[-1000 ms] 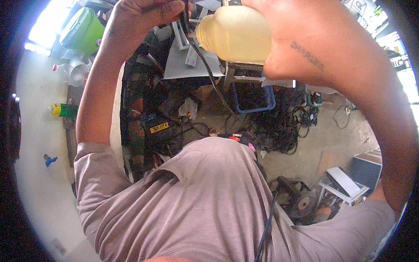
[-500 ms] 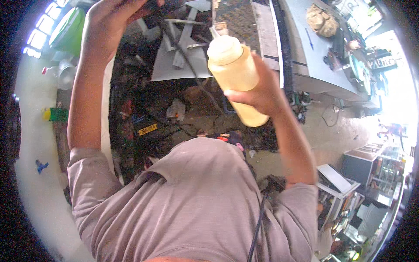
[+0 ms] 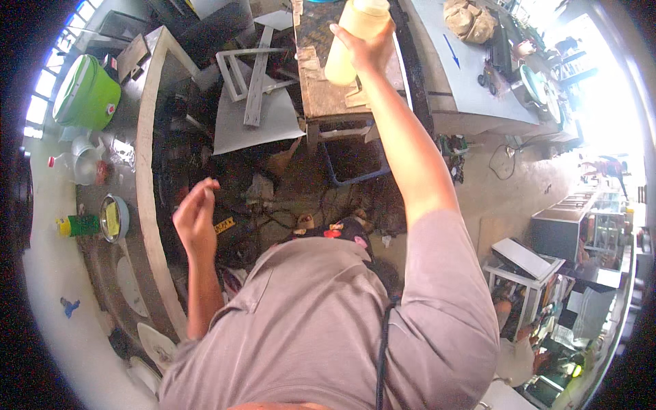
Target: The person applies a liquid sealant from a bottle onto the end of a black trim piece, wipes the surface with a cloth, and then fits the trim into a metal frame.
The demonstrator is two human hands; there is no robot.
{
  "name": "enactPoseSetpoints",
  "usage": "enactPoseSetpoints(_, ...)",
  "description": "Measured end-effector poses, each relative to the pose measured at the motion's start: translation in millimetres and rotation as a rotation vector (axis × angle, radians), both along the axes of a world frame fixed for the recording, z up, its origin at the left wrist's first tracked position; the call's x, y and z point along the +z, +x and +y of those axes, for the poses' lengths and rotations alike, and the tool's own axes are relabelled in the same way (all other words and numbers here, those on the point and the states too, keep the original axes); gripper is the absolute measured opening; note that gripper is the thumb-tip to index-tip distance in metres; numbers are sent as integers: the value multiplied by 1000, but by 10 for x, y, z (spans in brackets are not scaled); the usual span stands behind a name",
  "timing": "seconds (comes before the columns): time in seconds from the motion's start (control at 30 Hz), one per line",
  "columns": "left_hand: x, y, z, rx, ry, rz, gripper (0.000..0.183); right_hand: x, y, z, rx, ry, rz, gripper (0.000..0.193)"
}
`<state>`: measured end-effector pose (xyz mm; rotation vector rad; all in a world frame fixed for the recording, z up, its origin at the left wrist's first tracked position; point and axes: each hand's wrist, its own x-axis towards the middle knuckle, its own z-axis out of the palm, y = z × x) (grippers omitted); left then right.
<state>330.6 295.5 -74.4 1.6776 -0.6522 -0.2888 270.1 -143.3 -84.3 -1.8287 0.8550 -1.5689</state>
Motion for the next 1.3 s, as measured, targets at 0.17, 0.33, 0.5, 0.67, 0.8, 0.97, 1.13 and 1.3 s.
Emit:
enactPoseSetpoints(0.17, -212, -469, 320, 114, 162, 128, 14, -284, 717, -790, -291, -155, 56, 95)
enactPoseSetpoints(0.33, -219, -584, 441, 133, 169, 137, 15, -660, 699, -856, -111, 58, 236, 96)
enactPoseSetpoints(0.5, -246, -620, 86, -20, 213, 253, 15, -643, -176, 298, 316, 268, 298, 102)
enactPoseSetpoints(0.67, -50, -827, -992, -325, 98, 70, 12, -227, -1566, 1936, 1096, 439, 438, 70)
enactPoseSetpoints(0.8, 118, -1179, -1897, -366, -198, 283, 18, -324, -2121, 1988, 525, 263, 426, 60)
enactPoseSetpoints(0.97, 304, -1647, -2809, -423, -345, 461, 22, 17, -3036, 1352, 27, -76, 194, 44)
enactPoseSetpoints(1.13, 468, -2025, -3337, -408, -335, 422, 26, 178, -3628, 758, 83, -95, 242, 23)
enactPoseSetpoints(1.3, 283, -2196, -3499, -435, -154, 215, 26, 77, -4153, 78, 230, 663, -223, 29)
